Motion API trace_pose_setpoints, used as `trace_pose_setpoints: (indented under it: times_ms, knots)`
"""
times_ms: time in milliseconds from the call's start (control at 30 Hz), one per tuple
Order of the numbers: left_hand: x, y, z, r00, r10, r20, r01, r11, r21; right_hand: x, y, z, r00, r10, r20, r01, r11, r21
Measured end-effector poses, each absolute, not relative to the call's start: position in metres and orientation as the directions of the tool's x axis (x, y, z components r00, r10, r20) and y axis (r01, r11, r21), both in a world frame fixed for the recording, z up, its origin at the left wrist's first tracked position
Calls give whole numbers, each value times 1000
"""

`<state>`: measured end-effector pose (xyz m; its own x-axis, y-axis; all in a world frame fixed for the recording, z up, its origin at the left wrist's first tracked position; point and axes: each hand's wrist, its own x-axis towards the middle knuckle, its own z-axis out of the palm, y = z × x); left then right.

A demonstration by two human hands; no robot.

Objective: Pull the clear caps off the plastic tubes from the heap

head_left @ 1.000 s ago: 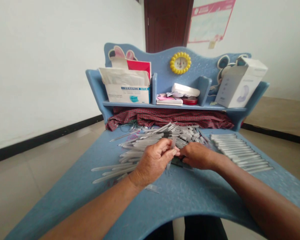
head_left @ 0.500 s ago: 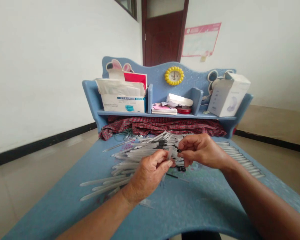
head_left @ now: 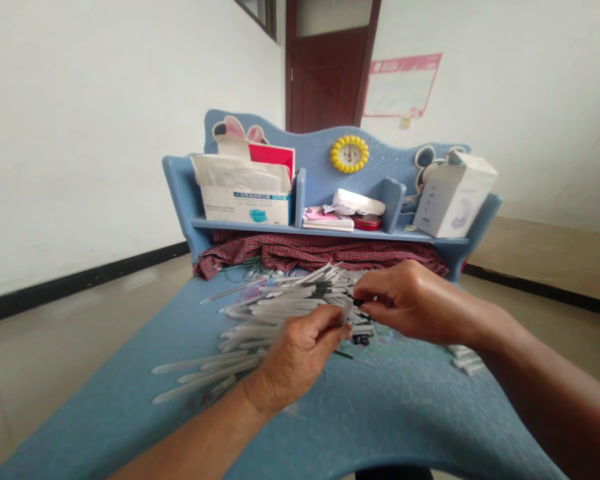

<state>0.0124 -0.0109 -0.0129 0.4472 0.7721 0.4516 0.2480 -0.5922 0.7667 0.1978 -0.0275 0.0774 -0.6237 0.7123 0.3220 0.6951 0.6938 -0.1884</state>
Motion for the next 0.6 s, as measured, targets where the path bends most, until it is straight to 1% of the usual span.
trace_pose_setpoints:
  times_ms: [200,300,467,600]
  knots:
    - [13,-10,-14,495,739,457,291,-637,714,195,-32,88,-673,708,215,730,683,35]
    - [14,-11,-14,514,731,448,326,-650,686,193,-35,92,-700,697,156,714,693,101]
    - [14,-13,-13,530,721,446,329,-660,676,192,-37,94,-732,668,134,681,721,129]
    - [14,-12,-14,527,716,458,333,-670,664,194,-37,95,-738,657,154,672,737,76]
